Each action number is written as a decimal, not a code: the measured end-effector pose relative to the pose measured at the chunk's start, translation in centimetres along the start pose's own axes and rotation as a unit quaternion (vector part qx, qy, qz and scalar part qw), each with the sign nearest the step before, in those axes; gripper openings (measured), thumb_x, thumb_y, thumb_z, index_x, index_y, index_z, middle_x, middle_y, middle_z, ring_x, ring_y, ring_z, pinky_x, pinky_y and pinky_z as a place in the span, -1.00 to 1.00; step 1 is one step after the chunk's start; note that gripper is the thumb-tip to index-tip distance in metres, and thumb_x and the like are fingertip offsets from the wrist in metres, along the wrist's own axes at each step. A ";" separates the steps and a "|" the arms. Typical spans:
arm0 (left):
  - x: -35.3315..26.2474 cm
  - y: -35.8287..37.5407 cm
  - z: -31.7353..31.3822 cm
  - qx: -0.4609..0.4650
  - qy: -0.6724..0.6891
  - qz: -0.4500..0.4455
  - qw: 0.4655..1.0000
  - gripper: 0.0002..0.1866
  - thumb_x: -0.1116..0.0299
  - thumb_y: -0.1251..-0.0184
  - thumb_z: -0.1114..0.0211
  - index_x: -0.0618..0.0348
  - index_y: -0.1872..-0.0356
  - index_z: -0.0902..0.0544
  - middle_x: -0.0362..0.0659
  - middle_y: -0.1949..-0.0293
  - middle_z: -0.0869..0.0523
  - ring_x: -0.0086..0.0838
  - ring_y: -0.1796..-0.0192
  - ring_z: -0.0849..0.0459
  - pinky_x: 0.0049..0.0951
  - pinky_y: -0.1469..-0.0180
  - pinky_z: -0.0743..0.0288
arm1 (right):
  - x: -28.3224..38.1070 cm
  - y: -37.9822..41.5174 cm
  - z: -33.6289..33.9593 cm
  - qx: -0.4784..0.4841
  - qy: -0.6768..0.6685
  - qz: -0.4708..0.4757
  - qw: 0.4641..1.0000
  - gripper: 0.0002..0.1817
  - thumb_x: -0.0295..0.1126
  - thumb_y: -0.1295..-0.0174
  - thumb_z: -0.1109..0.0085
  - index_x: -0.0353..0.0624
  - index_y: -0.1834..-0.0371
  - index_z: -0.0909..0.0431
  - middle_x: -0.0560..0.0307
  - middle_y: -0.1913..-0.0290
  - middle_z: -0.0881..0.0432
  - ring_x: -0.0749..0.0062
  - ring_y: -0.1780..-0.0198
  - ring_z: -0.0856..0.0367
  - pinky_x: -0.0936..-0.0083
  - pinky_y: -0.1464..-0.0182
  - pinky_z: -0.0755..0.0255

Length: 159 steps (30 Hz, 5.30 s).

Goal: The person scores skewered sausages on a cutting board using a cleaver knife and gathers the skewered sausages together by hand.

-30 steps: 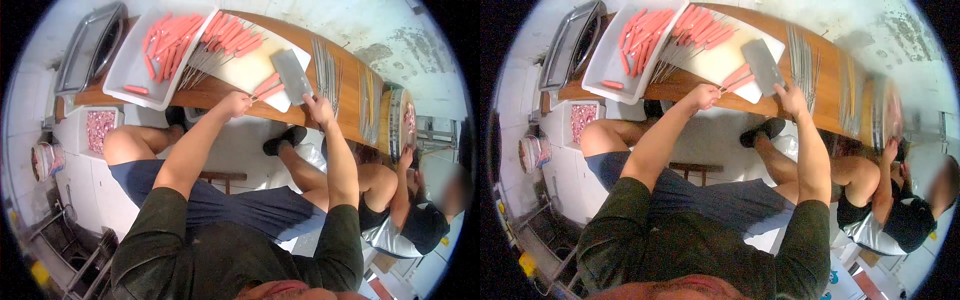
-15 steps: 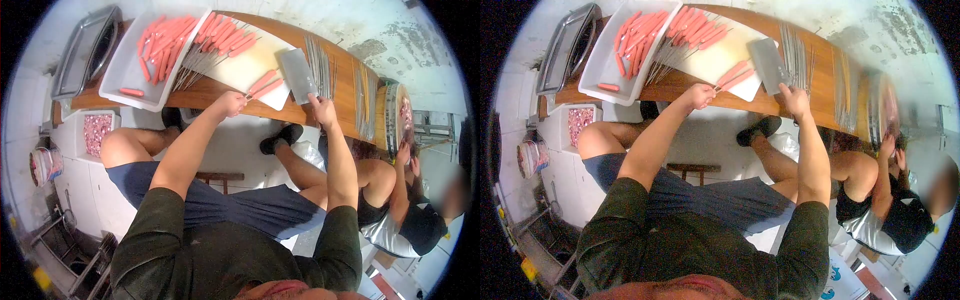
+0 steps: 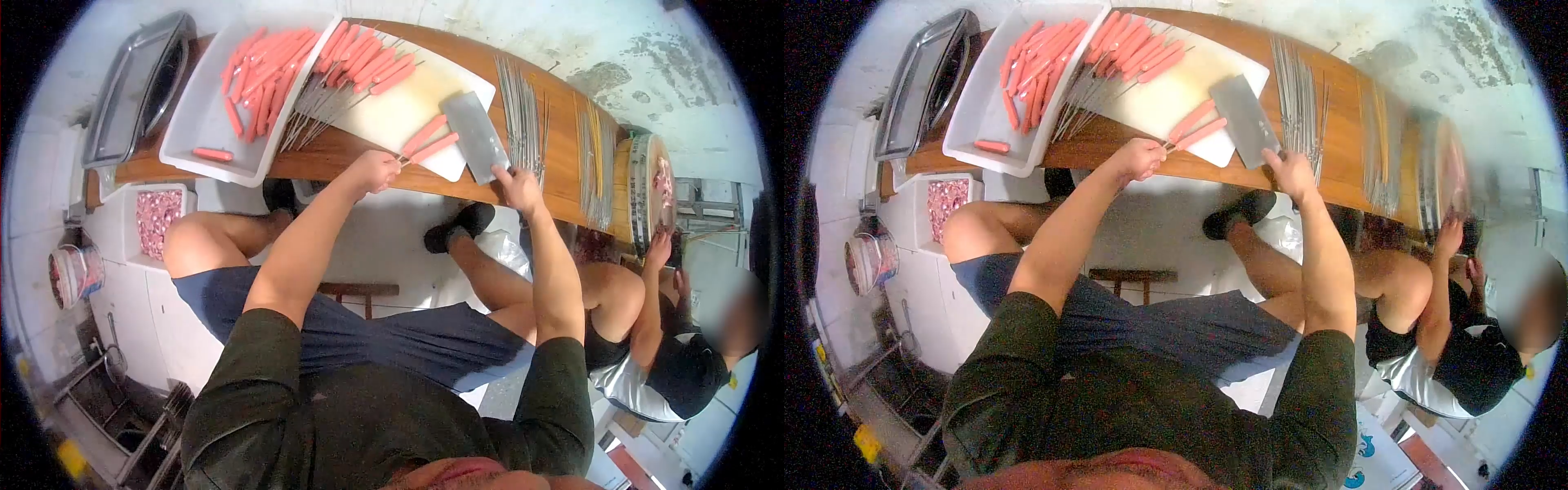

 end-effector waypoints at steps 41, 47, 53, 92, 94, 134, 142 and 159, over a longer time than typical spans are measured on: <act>0.6 -0.6 -1.3 0.024 0.024 -0.041 0.999 -0.79 0.31 -0.45 -0.14 0.27 0.28 -0.57 -0.26 0.58 -0.48 -0.61 0.66 -0.39 -0.56 0.65 -0.21 | 6.3 1.6 -3.7 0.027 -0.047 0.009 0.998 -0.41 0.11 -0.26 -0.19 -0.31 0.50 -0.66 -0.02 0.53 -0.68 0.23 0.42 -0.68 0.32 0.26 -0.51; 0.9 -0.8 -1.1 0.022 0.053 -0.008 0.998 -0.80 0.30 -0.46 -0.12 0.21 0.31 -0.52 -0.33 0.59 -0.40 -0.64 0.67 -0.31 -0.57 0.66 -0.15 | 6.7 2.9 -3.3 0.006 0.018 0.074 0.997 -0.41 0.12 -0.27 -0.16 -0.33 0.40 -0.68 -0.04 0.48 -0.70 0.16 0.35 -0.72 0.30 0.16 -0.52; 0.6 -0.5 -1.2 0.036 0.046 0.006 0.998 -0.81 0.29 -0.46 -0.12 0.18 0.32 -0.52 -0.33 0.59 -0.40 -0.64 0.66 -0.30 -0.58 0.66 -0.13 | 3.9 2.9 -2.8 0.072 -0.023 0.000 0.997 -0.42 0.09 -0.26 -0.20 -0.36 0.27 -0.69 -0.12 0.42 -0.71 0.13 0.35 -0.69 0.33 0.16 -0.52; 0.1 -0.7 0.0 0.027 0.020 0.009 0.999 -0.83 0.31 -0.38 -0.17 0.13 0.39 -0.50 -0.33 0.62 -0.41 -0.64 0.69 -0.30 -0.54 0.68 -0.15 | 5.3 -1.1 -1.0 0.029 0.057 0.063 0.996 -0.36 0.12 -0.27 -0.13 -0.40 0.13 -0.65 -0.39 0.28 -0.67 -0.22 0.13 -0.67 0.17 0.03 -0.49; 0.4 -1.0 0.1 0.035 0.016 0.014 0.999 -0.83 0.30 -0.38 -0.18 0.13 0.39 -0.50 -0.33 0.62 -0.41 -0.64 0.69 -0.31 -0.55 0.68 -0.15 | 4.2 0.2 -0.7 0.061 0.068 0.063 0.994 -0.38 0.10 -0.27 -0.15 -0.40 0.11 -0.65 -0.37 0.28 -0.68 -0.17 0.15 -0.68 0.19 0.04 -0.50; -1.6 -1.1 1.7 0.028 -0.151 -0.177 0.972 -0.86 0.41 -0.26 -0.17 0.25 0.45 -0.53 -0.23 0.53 -0.53 -0.46 0.47 -0.52 -0.35 0.40 -0.42 | 0.1 4.2 5.8 -0.084 -0.142 -0.024 0.986 -0.52 0.00 -0.36 -0.17 -0.28 0.43 -0.52 0.24 0.68 -0.41 0.60 0.68 -0.34 0.56 0.61 -0.18; -13.7 2.1 9.7 -0.329 -0.384 -0.267 0.821 -0.68 0.22 -0.39 -0.07 0.29 0.15 -0.64 0.16 0.22 -0.74 0.02 0.16 -0.69 -0.09 0.05 -0.52 | -1.2 9.1 5.3 -0.064 -0.329 -0.015 0.942 -0.63 -0.13 -0.45 -0.08 -0.12 0.48 -0.44 0.30 0.67 -0.39 0.62 0.69 -0.31 0.64 0.62 -0.16; -10.4 0.5 5.5 -0.380 -0.738 -0.276 0.484 -0.83 0.33 -0.22 -0.15 0.13 0.27 -0.65 -0.07 0.19 -0.64 -0.19 0.01 -0.57 -0.12 0.09 -0.44 | -6.2 7.7 4.4 -0.122 -0.395 0.016 0.910 -0.62 -0.16 -0.45 -0.11 -0.11 0.53 -0.44 0.31 0.65 -0.42 0.64 0.69 -0.31 0.65 0.62 -0.18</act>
Point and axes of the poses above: each hand's wrist, its own y-axis away from the middle knuckle, its own z-axis out of the back of the hand, x = y × z, the point moved 6 cm from there along -y, towards the middle knuckle
